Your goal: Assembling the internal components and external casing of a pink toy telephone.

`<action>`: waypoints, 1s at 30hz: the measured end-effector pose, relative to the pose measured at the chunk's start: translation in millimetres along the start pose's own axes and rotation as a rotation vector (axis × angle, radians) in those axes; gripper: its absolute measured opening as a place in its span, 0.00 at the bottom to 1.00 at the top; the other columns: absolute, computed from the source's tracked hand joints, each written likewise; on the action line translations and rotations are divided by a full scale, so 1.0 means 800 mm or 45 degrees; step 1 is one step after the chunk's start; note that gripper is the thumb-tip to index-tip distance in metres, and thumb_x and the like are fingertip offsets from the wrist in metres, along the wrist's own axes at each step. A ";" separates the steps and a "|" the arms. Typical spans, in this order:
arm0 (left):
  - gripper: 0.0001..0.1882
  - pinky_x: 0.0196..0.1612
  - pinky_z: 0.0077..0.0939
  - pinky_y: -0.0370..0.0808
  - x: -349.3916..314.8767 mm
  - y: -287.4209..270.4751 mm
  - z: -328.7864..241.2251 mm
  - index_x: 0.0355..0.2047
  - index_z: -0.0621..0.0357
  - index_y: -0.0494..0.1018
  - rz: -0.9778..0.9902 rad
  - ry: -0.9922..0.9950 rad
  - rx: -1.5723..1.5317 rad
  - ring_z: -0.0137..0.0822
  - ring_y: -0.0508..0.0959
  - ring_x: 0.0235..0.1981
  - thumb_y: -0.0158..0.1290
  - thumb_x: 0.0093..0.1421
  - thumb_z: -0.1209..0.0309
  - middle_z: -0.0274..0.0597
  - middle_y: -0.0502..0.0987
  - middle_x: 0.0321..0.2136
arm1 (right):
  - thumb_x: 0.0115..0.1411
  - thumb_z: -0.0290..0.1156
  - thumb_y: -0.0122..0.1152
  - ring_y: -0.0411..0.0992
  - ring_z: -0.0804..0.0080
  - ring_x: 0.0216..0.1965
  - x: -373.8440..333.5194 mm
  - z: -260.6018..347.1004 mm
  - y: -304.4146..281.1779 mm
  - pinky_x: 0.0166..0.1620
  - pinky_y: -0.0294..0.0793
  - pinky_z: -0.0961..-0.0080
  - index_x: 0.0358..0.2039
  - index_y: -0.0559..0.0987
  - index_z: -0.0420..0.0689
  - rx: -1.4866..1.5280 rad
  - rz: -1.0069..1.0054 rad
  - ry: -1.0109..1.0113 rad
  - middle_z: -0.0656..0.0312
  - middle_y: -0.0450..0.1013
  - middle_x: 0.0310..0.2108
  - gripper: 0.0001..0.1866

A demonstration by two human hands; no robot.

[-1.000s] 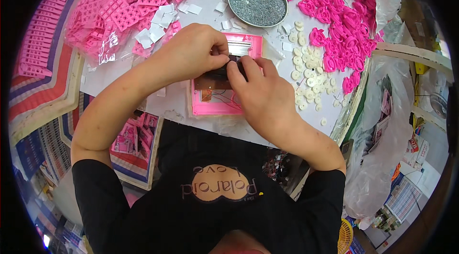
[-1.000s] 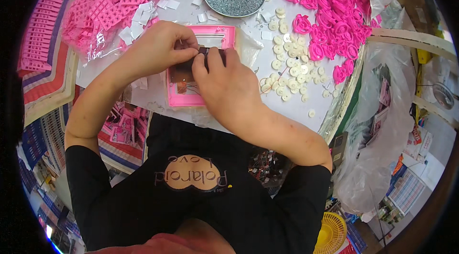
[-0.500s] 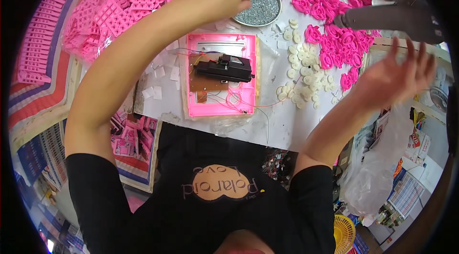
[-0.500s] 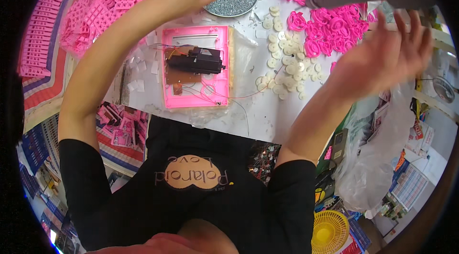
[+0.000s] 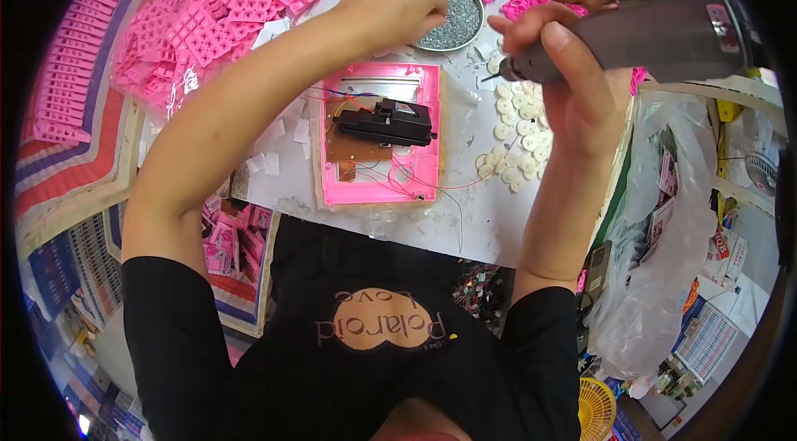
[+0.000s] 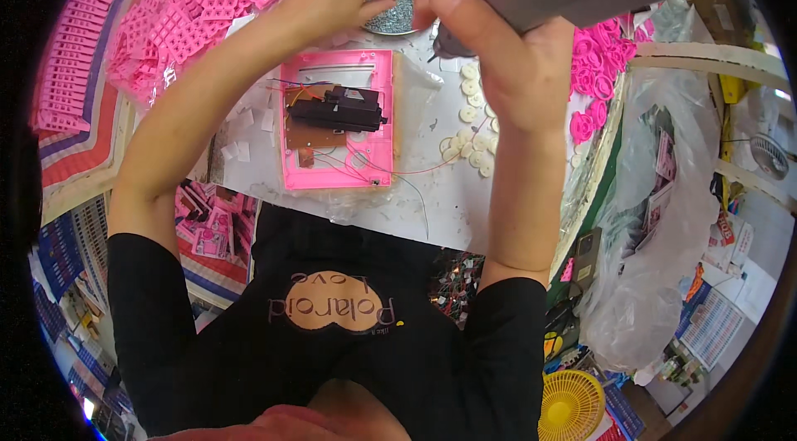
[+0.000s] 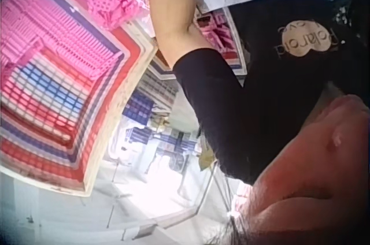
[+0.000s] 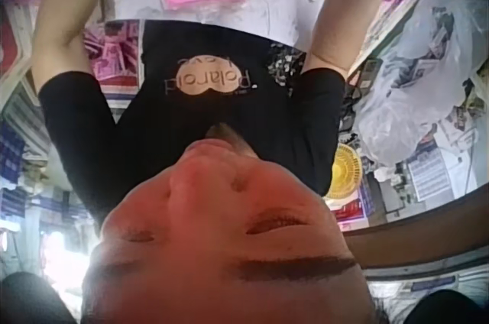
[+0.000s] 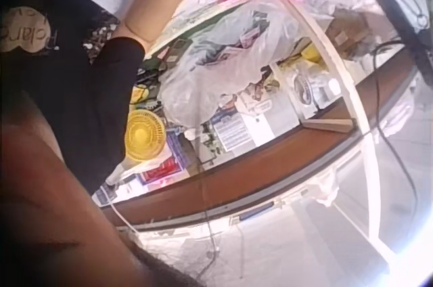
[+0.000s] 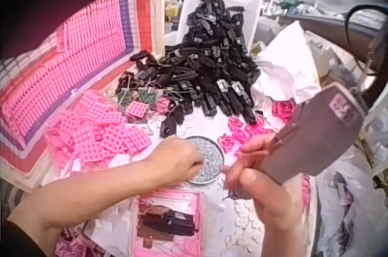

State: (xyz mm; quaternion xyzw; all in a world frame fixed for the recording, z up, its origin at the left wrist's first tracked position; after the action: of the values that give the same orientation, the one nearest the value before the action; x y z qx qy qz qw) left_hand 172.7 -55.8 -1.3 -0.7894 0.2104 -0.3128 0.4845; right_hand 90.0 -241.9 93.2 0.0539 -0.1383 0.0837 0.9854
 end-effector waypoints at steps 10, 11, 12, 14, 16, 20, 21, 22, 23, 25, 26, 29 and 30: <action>0.07 0.40 0.33 0.65 -0.152 -0.040 -0.108 0.32 0.53 0.79 -0.416 -0.080 -0.460 0.35 0.76 0.29 0.63 0.52 0.72 0.32 0.79 0.29 | 0.63 0.35 0.58 0.61 0.74 0.19 -0.053 0.012 0.054 0.28 0.68 0.70 0.50 0.67 0.48 0.478 0.370 -0.313 0.68 0.65 0.18 0.17; 0.07 0.40 0.33 0.64 -0.156 -0.040 -0.112 0.32 0.52 0.79 -0.418 -0.097 -0.476 0.35 0.76 0.29 0.63 0.51 0.73 0.32 0.79 0.28 | 0.63 0.35 0.59 0.62 0.74 0.20 -0.054 0.013 0.057 0.29 0.68 0.69 0.49 0.67 0.47 0.496 0.386 -0.303 0.67 0.65 0.18 0.17; 0.07 0.39 0.32 0.64 -0.159 -0.040 -0.114 0.31 0.52 0.79 -0.423 -0.113 -0.489 0.34 0.76 0.29 0.63 0.51 0.73 0.31 0.79 0.28 | 0.62 0.34 0.60 0.63 0.74 0.20 -0.056 0.013 0.059 0.29 0.69 0.69 0.48 0.67 0.46 0.515 0.404 -0.294 0.66 0.66 0.19 0.17; 0.07 0.39 0.31 0.63 -0.162 -0.040 -0.114 0.31 0.52 0.79 -0.439 -0.129 -0.500 0.33 0.76 0.28 0.64 0.50 0.74 0.31 0.78 0.28 | 0.60 0.30 0.62 0.65 0.73 0.22 -0.058 0.009 0.063 0.32 0.71 0.68 0.47 0.67 0.41 0.582 0.441 -0.298 0.62 0.67 0.20 0.18; 0.08 0.40 0.31 0.62 -0.165 -0.040 -0.114 0.29 0.51 0.79 -0.456 -0.133 -0.495 0.32 0.75 0.27 0.65 0.49 0.74 0.30 0.78 0.26 | 0.59 0.27 0.63 0.66 0.73 0.23 -0.057 0.004 0.065 0.34 0.74 0.66 0.47 0.67 0.37 0.624 0.487 -0.322 0.59 0.68 0.21 0.19; 0.14 0.46 0.36 0.59 -0.174 -0.037 -0.108 0.33 0.49 0.77 -0.420 -0.164 -0.376 0.34 0.75 0.33 0.68 0.46 0.66 0.29 0.77 0.29 | 0.61 0.31 0.61 0.63 0.74 0.20 -0.059 0.004 0.076 0.28 0.68 0.69 0.47 0.67 0.44 0.537 0.466 -0.272 0.64 0.65 0.18 0.17; 0.17 0.48 0.39 0.58 -0.171 -0.044 -0.112 0.35 0.48 0.77 -0.406 -0.225 -0.342 0.34 0.75 0.35 0.68 0.45 0.64 0.29 0.77 0.30 | 0.62 0.32 0.60 0.62 0.74 0.19 -0.060 0.004 0.077 0.27 0.67 0.70 0.47 0.67 0.46 0.501 0.417 -0.255 0.65 0.65 0.17 0.16; 0.19 0.50 0.41 0.58 -0.170 -0.048 -0.114 0.36 0.48 0.76 -0.390 -0.286 -0.309 0.35 0.75 0.37 0.69 0.44 0.62 0.29 0.77 0.31 | 0.62 0.33 0.59 0.62 0.74 0.18 -0.062 0.004 0.079 0.25 0.66 0.71 0.46 0.67 0.47 0.467 0.369 -0.239 0.67 0.64 0.17 0.15; 0.21 0.52 0.44 0.56 -0.172 -0.048 -0.111 0.38 0.47 0.76 -0.348 -0.315 -0.259 0.35 0.74 0.38 0.69 0.43 0.60 0.29 0.77 0.32 | 0.62 0.33 0.59 0.62 0.74 0.18 -0.061 0.000 0.078 0.26 0.66 0.70 0.46 0.66 0.47 0.439 0.315 -0.242 0.66 0.64 0.17 0.15; 0.25 0.55 0.49 0.53 -0.180 -0.048 -0.098 0.40 0.47 0.75 -0.266 -0.374 -0.148 0.36 0.74 0.41 0.70 0.42 0.56 0.29 0.77 0.35 | 0.62 0.33 0.59 0.62 0.74 0.19 -0.060 -0.010 0.077 0.27 0.67 0.70 0.46 0.66 0.46 0.378 0.251 -0.261 0.66 0.64 0.17 0.15; 0.24 0.56 0.52 0.52 -0.184 -0.037 -0.093 0.39 0.46 0.76 -0.278 -0.322 -0.044 0.34 0.74 0.41 0.69 0.42 0.56 0.27 0.77 0.34 | 0.62 0.33 0.59 0.63 0.73 0.19 -0.058 -0.017 0.078 0.27 0.68 0.70 0.46 0.66 0.45 0.340 0.236 -0.273 0.66 0.64 0.17 0.16; 0.24 0.56 0.50 0.53 -0.193 -0.026 -0.089 0.40 0.46 0.76 -0.272 -0.212 0.010 0.33 0.74 0.40 0.68 0.43 0.55 0.26 0.78 0.35 | 0.62 0.32 0.60 0.63 0.74 0.20 -0.052 -0.031 0.077 0.30 0.70 0.68 0.47 0.65 0.43 0.287 0.275 -0.275 0.64 0.65 0.18 0.17; 0.24 0.56 0.50 0.53 -0.193 -0.026 -0.089 0.41 0.46 0.76 -0.276 -0.212 0.002 0.33 0.74 0.40 0.68 0.44 0.56 0.26 0.78 0.35 | 0.62 0.32 0.60 0.63 0.74 0.20 -0.051 -0.038 0.078 0.30 0.71 0.68 0.47 0.65 0.43 0.274 0.298 -0.281 0.64 0.65 0.18 0.17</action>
State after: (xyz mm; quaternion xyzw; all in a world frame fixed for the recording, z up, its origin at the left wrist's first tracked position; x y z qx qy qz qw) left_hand 12.8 6.7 -3.3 -0.8304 0.0825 -0.2968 0.4642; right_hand 48.1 -182.7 57.7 0.1515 -0.2410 0.2055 0.9363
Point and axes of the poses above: each hand's wrist, its own x-axis towards the middle knuckle, its own y-axis out of the palm, z = x × y, the point moved 1 cm from there along x, towards the middle knuckle
